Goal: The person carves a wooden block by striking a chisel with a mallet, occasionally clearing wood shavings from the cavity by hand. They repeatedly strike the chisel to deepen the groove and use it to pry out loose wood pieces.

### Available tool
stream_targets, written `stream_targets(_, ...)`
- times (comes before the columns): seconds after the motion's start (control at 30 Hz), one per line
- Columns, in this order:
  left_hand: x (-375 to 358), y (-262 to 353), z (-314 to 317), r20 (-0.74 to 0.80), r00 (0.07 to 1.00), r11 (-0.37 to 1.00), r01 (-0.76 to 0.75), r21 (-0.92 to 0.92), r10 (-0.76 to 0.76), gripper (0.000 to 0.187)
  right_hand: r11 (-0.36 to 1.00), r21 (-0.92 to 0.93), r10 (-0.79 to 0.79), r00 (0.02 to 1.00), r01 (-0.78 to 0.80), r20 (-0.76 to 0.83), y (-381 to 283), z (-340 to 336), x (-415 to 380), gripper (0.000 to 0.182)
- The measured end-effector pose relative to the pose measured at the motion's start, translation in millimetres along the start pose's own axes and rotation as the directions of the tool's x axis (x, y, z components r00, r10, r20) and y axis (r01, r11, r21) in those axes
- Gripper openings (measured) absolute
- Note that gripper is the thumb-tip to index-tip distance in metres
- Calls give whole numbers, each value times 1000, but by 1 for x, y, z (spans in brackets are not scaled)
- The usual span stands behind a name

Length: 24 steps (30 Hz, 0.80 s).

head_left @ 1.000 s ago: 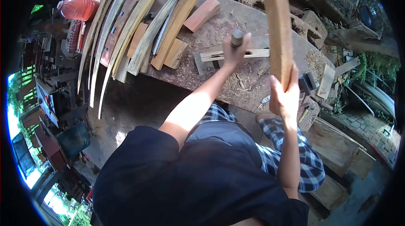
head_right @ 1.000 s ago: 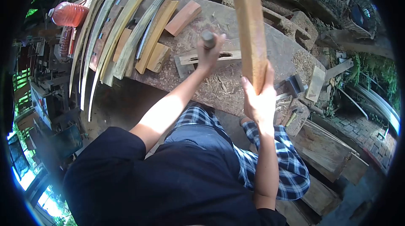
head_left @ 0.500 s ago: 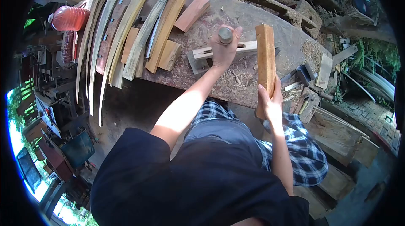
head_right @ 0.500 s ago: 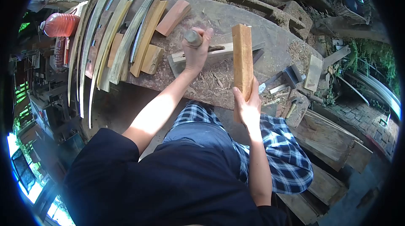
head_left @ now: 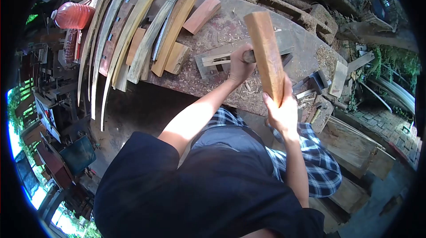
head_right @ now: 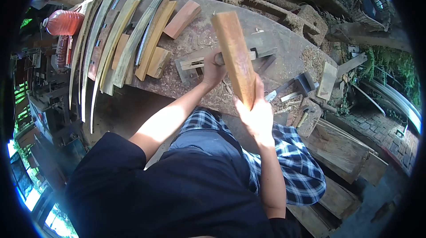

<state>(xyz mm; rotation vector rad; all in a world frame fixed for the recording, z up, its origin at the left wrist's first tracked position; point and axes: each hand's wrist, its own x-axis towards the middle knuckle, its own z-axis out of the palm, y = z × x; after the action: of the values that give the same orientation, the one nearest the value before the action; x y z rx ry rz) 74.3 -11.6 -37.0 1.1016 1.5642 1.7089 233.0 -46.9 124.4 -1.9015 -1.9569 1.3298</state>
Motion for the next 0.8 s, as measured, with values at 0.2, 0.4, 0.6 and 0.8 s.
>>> stream_targets(0.2, 32, 33, -27, -184, 955, 949, 183, -255, -234, 17, 929, 345, -74, 982, 132, -176, 29, 15, 11, 69)
stream_targets(0.4, 60, 39, -113, 145, 942, 946, 278, 169, -303, 21, 961, 275, 116, 942, -27, -314, 129, 33, 52, 63)
stream_targets(0.6, 8, -9, -162, 353, 834, 593, -39, 804, -424, 49, 943, 315, 230, 893, -106, -386, 174, 57, 66, 61)
stream_targets(0.8, 9, -13, -150, 398, 833, 768, 50, 638, -385, 41, 924, 325, 321, 872, -203, -369, 171, 61, 64, 62)
